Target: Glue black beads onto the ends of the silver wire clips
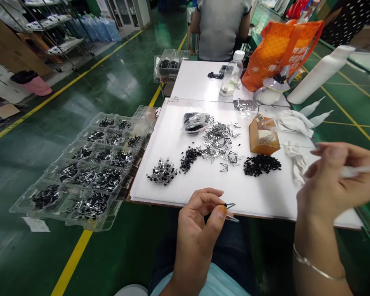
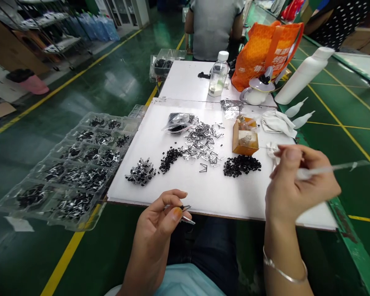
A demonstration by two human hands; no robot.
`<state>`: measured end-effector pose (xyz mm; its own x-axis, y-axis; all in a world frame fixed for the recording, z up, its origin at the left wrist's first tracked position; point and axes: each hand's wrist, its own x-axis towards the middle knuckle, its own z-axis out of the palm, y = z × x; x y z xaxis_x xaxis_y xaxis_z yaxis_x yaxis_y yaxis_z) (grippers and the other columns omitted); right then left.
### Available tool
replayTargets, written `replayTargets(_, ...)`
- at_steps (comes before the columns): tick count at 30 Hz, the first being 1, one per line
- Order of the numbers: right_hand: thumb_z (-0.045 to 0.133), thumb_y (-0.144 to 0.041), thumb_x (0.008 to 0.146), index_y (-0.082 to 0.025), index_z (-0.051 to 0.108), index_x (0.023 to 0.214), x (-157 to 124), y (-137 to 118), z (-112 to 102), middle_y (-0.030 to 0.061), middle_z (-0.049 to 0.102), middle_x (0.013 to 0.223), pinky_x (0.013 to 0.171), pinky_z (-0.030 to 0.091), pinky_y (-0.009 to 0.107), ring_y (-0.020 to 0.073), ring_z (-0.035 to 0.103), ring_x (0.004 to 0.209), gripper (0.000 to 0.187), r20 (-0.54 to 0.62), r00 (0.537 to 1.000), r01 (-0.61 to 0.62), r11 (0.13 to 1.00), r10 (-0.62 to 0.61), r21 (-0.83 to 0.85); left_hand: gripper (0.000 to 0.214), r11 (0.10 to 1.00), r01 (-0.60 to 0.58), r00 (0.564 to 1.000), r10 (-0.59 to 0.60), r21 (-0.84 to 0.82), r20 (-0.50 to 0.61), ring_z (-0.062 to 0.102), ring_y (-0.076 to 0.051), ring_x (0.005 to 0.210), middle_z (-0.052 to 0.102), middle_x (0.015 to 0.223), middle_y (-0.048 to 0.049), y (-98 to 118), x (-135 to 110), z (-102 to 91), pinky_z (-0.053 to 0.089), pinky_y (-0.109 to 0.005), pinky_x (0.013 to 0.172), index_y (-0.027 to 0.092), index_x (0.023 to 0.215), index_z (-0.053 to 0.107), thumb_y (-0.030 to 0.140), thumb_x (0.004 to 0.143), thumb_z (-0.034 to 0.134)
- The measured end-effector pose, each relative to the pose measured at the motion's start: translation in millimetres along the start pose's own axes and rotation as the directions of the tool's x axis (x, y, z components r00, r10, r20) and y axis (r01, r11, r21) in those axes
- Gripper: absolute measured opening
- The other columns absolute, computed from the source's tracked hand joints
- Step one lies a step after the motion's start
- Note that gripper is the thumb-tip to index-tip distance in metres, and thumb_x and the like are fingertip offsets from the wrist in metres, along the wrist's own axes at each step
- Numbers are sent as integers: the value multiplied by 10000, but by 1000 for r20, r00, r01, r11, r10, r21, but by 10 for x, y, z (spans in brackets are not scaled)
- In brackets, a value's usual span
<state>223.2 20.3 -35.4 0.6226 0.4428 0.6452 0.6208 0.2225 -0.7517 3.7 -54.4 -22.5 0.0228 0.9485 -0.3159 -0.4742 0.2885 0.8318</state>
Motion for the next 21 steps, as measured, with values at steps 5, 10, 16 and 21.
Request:
replayTargets(5, 613, -506, 1001, -236, 763, 912, 338, 301, 195, 108, 740, 908, 904, 449, 504, 326, 679, 920, 321, 170, 983, 106, 969, -68, -222, 88, 983, 126, 991, -118, -132, 68, 722, -98, 773, 725, 1076, -31, 43, -8, 10, 576, -189, 784, 189, 818, 779, 226, 886, 821)
replayTargets(10, 656, -498, 953, -277, 701, 1280, 384, 266, 207, 46, 754, 924, 777, 456, 425, 230, 564, 669, 397, 468, 883, 127, 939, 40, -320, 53, 999, 48, 995, -49, 16, 86, 732, -106, 786, 736, 1080, -21, 56, -25, -25, 596, -211, 798, 216, 841, 789, 219, 893, 795)
replayTargets(16, 679, -591, 877, -234, 751, 879, 115, 378, 5, 43, 737, 811, 664, 405, 358, 201, 579, 628, 365, 691, 695, 111, 920, 200, -377, 247, 557, -654, 727, 649, 512, 222, 721, -142, 1040, 721, 1013, -19, -3, -43, -78, 582, -176, 932, 223, 962, 779, 17, 828, 793)
replayTargets(21, 657, -534, 829, -242, 760, 873, -30, 519, -98, 41, 735, 811, 642, 367, 359, 203, 571, 606, 312, 757, 582, 100, 897, 298, -430, 213, 500, -678, 695, 676, 540, 247, 725, -130, 928, 722, 1061, -35, -12, -43, -70, 600, -191, 894, 215, 972, 803, 43, 847, 821)
